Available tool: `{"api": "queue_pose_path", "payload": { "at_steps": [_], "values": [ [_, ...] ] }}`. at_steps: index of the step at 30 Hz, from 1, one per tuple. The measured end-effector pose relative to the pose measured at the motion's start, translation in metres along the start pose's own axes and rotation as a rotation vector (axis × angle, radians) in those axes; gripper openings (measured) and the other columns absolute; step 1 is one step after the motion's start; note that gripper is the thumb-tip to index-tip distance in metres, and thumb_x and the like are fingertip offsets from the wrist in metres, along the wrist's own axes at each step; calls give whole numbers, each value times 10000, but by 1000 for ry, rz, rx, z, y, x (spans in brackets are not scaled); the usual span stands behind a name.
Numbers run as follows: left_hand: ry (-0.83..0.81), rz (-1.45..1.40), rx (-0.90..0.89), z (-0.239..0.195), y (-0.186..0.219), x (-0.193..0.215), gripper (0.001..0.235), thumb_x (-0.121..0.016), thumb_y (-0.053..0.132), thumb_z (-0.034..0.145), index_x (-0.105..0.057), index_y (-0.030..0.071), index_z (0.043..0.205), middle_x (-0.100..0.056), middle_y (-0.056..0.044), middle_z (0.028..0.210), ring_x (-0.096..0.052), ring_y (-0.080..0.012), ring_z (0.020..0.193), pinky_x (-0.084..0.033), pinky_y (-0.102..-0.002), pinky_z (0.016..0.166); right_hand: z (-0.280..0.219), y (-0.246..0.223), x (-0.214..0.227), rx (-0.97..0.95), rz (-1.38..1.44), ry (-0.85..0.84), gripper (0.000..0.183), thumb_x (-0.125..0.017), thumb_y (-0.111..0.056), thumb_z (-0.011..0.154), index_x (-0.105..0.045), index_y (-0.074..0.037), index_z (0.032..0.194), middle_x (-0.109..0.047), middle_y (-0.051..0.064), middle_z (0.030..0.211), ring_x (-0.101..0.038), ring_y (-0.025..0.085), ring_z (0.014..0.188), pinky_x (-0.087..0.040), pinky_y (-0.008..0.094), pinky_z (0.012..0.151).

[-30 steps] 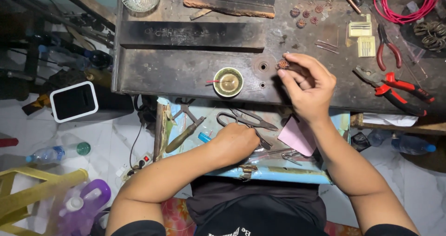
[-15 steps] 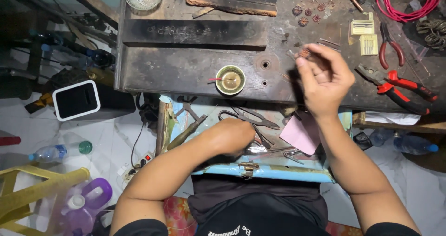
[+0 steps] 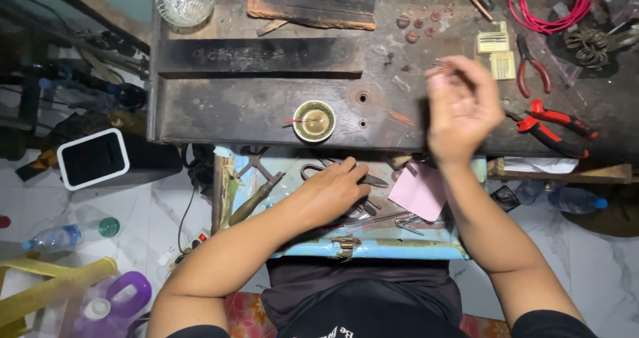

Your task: The person assembles small copper wire spheres by hand, using pliers to bend and secure wire loops around a central core. They repeatedly pick up wire pieces, wrap them, and place finished spheres on the workbench.

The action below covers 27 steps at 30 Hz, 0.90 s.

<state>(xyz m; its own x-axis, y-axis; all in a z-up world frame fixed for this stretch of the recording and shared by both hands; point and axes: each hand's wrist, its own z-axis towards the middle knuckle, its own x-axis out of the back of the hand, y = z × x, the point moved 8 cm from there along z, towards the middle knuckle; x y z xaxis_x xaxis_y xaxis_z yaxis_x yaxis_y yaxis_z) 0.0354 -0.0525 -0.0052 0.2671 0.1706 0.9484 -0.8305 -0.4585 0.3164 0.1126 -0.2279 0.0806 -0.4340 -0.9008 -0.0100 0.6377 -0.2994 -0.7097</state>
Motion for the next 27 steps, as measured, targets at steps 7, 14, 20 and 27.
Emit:
{"api": "queue_pose_path", "payload": {
  "at_steps": [7, 14, 20, 27],
  "values": [
    [-9, 100, -19, 1, 4, -18, 175, -614, 49, 919, -700, 82, 1068, -600, -128, 1023, -595, -321, 945, -530, -392, 704, -21, 15, -16, -195, 149, -71, 265, -717, 165, 943, -638, 153, 1195, -659, 221, 1125, -766, 293, 955, -659, 304, 823],
    [-214, -388, -8, -2, -9, 8, 115, -690, 57, 855, -699, 81, 967, -713, -133, 892, -701, -395, 865, -582, -481, 758, -21, 20, -13, -178, 144, -78, 263, -720, 156, 949, -638, 158, 1199, -661, 233, 1114, -768, 311, 959, -660, 320, 826],
    [233, -1159, -204, -13, -29, 97, 166, -818, 112, 864, -679, 35, 816, -743, -161, 921, -738, -305, 856, -591, -402, 767, -20, 23, -11, -182, 141, -89, 258, -699, 151, 971, -622, 148, 1218, -659, 248, 1138, -758, 310, 970, -661, 342, 835],
    [345, -1619, -173, -17, -44, 87, 161, -669, 108, 994, -598, -35, 994, -751, -272, 929, -770, -320, 742, -626, -398, 578, -20, 20, -15, -223, 140, -132, 296, -713, 161, 956, -633, 129, 1240, -670, 234, 1122, -754, 293, 962, -652, 345, 846]
  ]
}}
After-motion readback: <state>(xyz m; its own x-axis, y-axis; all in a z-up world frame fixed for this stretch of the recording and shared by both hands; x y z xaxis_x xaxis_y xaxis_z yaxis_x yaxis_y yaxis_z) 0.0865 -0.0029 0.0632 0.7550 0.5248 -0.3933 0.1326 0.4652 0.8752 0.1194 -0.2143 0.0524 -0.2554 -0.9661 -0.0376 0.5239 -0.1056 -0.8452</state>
